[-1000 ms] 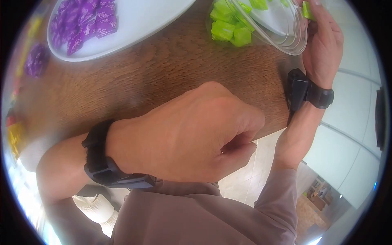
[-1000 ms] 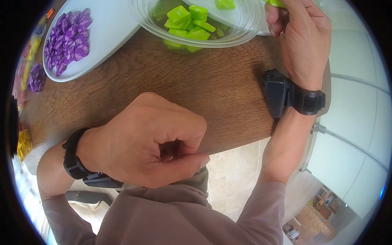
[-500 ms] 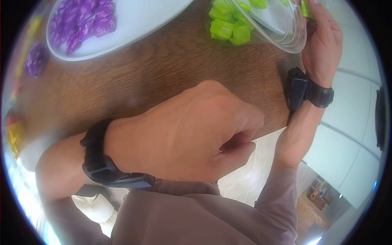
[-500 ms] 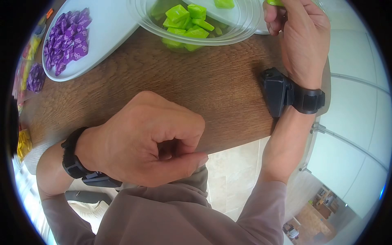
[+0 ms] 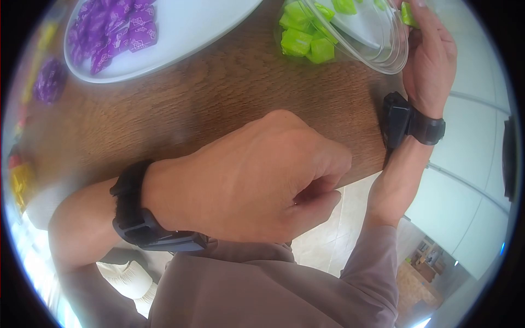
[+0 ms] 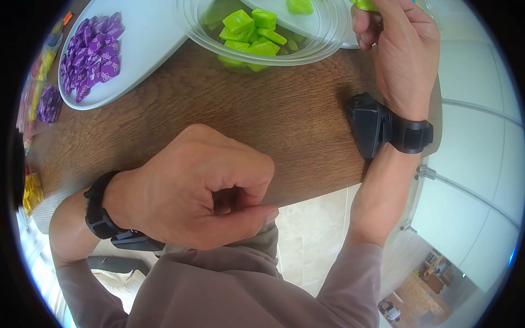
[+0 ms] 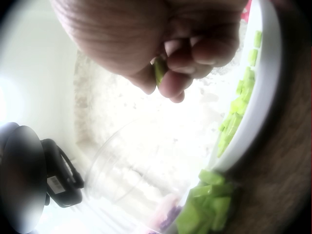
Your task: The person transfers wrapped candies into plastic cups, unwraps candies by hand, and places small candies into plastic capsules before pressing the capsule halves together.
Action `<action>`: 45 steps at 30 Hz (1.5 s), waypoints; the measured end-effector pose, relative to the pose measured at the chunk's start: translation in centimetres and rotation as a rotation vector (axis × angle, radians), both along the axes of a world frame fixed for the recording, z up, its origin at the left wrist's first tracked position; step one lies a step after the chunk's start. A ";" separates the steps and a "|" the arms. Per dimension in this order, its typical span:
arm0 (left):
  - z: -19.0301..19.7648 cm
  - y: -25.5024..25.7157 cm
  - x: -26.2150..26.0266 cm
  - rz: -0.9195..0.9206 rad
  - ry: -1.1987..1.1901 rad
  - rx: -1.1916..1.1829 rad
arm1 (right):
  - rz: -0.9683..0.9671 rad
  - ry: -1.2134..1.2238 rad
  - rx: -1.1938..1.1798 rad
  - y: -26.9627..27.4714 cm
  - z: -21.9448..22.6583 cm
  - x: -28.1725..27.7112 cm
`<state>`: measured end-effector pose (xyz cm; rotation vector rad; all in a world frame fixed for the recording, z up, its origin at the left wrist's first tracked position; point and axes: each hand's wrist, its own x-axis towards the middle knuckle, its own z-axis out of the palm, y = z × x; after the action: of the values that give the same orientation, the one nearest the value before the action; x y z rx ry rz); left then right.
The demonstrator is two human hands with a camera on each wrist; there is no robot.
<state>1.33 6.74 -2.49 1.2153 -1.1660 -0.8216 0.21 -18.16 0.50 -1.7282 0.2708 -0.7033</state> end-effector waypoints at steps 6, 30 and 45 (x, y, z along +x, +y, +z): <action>0.1 0.1 0.0 -0.004 0.019 0.015 | -0.020 0.018 -0.015 -0.3 0.2 -0.1; 0.0 0.0 0.2 -0.031 0.002 0.017 | 0.046 0.090 0.041 -3.3 0.1 -1.3; 0.0 0.0 0.1 -0.034 0.026 0.015 | 0.025 0.077 0.054 -2.7 -0.1 -1.1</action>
<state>1.46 6.78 -2.45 1.1969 -1.1638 -0.8708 -0.84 -20.82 0.42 -1.7064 0.3181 -0.6066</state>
